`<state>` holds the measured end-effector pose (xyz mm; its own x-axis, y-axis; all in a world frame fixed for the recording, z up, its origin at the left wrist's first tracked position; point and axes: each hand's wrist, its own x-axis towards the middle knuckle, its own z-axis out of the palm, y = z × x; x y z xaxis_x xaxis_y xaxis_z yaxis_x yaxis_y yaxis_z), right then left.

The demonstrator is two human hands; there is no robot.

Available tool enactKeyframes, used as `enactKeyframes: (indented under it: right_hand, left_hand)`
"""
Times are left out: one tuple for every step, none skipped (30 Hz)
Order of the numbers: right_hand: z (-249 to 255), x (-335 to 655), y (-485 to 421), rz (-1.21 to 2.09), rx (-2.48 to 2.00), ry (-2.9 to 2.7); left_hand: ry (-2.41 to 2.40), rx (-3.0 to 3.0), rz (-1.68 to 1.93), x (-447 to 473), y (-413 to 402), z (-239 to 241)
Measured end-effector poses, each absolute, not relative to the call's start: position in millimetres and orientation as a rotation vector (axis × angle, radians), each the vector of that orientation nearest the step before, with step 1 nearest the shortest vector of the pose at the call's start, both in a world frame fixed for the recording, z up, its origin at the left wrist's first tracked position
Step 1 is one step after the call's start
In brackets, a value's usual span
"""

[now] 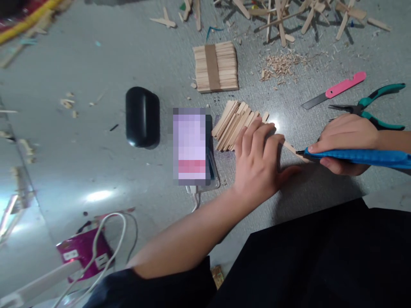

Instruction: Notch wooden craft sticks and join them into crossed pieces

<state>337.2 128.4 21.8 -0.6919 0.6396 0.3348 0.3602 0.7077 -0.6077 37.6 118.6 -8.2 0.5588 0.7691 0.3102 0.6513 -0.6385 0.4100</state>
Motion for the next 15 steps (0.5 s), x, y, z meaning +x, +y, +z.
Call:
enactKeyframes:
  right_hand:
    - [20.9, 339.1, 130.6, 0.675, -0.72, -2.365]
    - [19.2, 340.7, 133.1, 0.657, -0.68, -2.36]
    - [16.9, 342.0, 135.5, 0.639, -0.647, -2.36]
    - [14.4, 342.9, 137.6, 0.619, -0.625, -2.365]
    - [12.0, 343.3, 139.2, 0.598, -0.614, -2.371]
    - [9.9, 343.4, 140.1, 0.581, -0.616, -2.375]
    - [8.3, 343.1, 140.4, 0.573, -0.622, -2.372]
    - [7.5, 342.6, 140.2, 0.573, -0.632, -2.362]
    - [7.2, 342.0, 139.7, 0.578, -0.644, -2.346]
    - [7.6, 341.3, 139.2, 0.586, -0.652, -2.334]
    - [8.4, 340.8, 138.7, 0.593, -0.651, -2.328]
    - [9.5, 340.4, 138.5, 0.597, -0.651, -2.331]
    - [10.7, 340.1, 138.5, 0.597, -0.652, -2.333]
    - [11.8, 339.9, 138.7, 0.596, -0.657, -2.329]
    - [12.8, 339.8, 139.1, 0.601, -0.661, -2.33]
  left_hand:
    - [1.163, 2.555, 0.69, 37.5, 116.4, -5.7]
    - [1.141, 2.57, 0.689, 37.5, 113.4, -3.1]
    - [1.12, 2.592, 0.685, 37.7, 109.5, -0.6]
    - [1.105, 2.622, 0.68, 38.0, 104.8, 1.8]
    - [1.094, 2.659, 0.676, 38.5, 99.5, 3.8]
    - [1.09, 2.697, 0.66, 39.0, 93.9, 5.5]
    - [1.092, 2.732, 0.63, 39.4, 88.6, 6.8]
    - [1.105, 2.759, 0.577, 39.8, 83.7, 7.6]
    - [1.117, 2.778, 0.513, 39.9, 79.6, 7.8]
    - [1.122, 2.79, 0.452, 39.9, 76.4, 7.5]
    - [1.122, 2.795, 0.396, 39.7, 74.1, 6.8]
    - [1.117, 2.794, 0.356, 39.4, 72.5, 5.7]
    - [1.11, 2.79, 0.332, 39.1, 71.4, 4.4]
    - [1.106, 2.781, 0.316, 38.8, 70.7, 2.9]
    - [1.104, 2.77, 0.304, 38.7, 70.2, 1.4]
